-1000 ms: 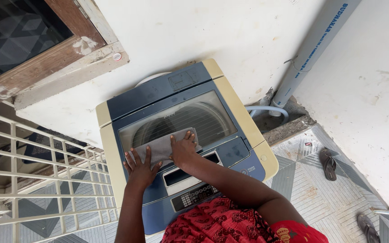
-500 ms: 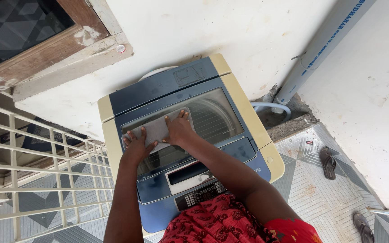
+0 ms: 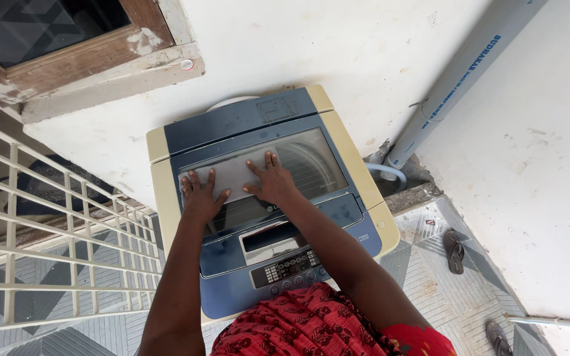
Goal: The person wipes the exterior and interior lid of a washing machine with a cloth, handling the cloth with both hands to scrub the control panel, top surface, and the underside of the open lid.
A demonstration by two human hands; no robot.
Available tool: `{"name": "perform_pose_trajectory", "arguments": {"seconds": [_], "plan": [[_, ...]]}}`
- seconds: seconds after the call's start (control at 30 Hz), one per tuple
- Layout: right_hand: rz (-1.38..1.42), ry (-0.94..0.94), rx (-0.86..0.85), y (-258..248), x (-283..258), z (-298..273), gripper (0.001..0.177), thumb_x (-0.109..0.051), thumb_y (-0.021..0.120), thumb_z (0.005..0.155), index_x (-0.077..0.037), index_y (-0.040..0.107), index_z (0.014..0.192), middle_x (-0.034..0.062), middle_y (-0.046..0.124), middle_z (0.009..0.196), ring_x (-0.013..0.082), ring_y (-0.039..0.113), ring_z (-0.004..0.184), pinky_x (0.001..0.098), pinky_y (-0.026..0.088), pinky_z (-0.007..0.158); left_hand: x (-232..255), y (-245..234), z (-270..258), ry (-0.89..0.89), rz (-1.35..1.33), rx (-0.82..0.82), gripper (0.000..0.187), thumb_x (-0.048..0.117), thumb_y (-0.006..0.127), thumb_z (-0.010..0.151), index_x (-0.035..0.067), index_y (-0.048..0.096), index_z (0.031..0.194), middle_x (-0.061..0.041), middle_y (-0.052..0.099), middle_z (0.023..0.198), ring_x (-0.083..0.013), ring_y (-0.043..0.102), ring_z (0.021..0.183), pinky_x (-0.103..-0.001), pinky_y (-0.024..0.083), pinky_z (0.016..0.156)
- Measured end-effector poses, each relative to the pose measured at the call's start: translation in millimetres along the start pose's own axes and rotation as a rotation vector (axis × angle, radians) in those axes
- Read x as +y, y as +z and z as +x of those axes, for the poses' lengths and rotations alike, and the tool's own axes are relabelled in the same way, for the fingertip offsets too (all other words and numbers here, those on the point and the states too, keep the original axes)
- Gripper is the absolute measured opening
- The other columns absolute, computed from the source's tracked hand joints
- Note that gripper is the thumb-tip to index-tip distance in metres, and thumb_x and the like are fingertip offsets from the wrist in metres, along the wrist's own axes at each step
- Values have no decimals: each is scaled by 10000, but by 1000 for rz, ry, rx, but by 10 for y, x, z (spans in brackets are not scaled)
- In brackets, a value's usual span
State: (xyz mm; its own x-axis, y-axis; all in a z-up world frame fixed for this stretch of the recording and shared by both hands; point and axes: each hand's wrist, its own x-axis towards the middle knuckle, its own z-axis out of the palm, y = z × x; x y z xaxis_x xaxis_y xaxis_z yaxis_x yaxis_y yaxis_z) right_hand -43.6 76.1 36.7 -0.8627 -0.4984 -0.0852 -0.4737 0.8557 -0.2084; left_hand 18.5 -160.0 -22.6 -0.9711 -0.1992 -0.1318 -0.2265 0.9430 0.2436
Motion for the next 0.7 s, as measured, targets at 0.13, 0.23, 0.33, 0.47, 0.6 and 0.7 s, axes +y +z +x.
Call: {"name": "perform_pose_trajectory", "arguments": {"seconds": [0.13, 0.23, 0.33, 0.47, 0.6, 0.7], "plan": [[-21, 30, -42, -17, -21, -226, 869, -797, 529, 867, -371, 324, 1597, 316, 139, 1654, 439, 128, 1554, 499, 399, 1153, 166, -10, -223, -38, 22, -52, 907, 746, 514, 916, 333, 179, 1651, -294, -14, 1689, -554, -21, 1537, -615, 132, 1241], [-25, 38, -49, -19, -30, -387, 858, -782, 528, 878, -364, 323, 1599, 327, 154, 1642, 440, 140, 1548, 497, 400, 1150, 339, 6, -392, -97, 13, -138, 928, 709, 529, 915, 349, 88, 1648, -286, -72, 1679, -560, -69, 1522, -606, 132, 1233], [-31, 48, -43, 9, -42, -566, 832, -757, 523, 898, -352, 334, 1599, 345, 184, 1632, 443, 180, 1543, 491, 431, 1125, 465, 24, -581, -115, 8, -203, 933, 675, 534, 954, 323, 41, 1663, -328, -102, 1673, -617, -66, 1492, -622, 176, 1222], [-39, 62, -31, 77, -57, -748, 817, -726, 550, 901, -339, 357, 1594, 357, 225, 1612, 453, 234, 1525, 480, 457, 1099, 622, 54, -699, -212, -63, -303, 909, 605, 545, 975, 344, 6, 1659, -287, -182, 1678, -613, -101, 1496, -634, 209, 1214], [-47, 82, -46, 71, -85, -743, 818, -719, 585, 896, -332, 375, 1585, 356, 251, 1598, 458, 262, 1509, 477, 444, 1115, 631, 88, -696, -204, -73, -293, 910, 602, 555, 985, 330, 11, 1662, -298, -181, 1675, -629, -93, 1492, -659, 227, 1204], [-48, 110, -101, 8, -108, -700, 846, -715, 616, 870, -336, 377, 1587, 349, 258, 1605, 444, 285, 1515, 471, 453, 1120, 619, 45, -611, -207, -58, -351, 975, 612, 605, 957, 325, -4, 1663, -304, -198, 1674, -638, -98, 1488, -667, 257, 1188]]}}
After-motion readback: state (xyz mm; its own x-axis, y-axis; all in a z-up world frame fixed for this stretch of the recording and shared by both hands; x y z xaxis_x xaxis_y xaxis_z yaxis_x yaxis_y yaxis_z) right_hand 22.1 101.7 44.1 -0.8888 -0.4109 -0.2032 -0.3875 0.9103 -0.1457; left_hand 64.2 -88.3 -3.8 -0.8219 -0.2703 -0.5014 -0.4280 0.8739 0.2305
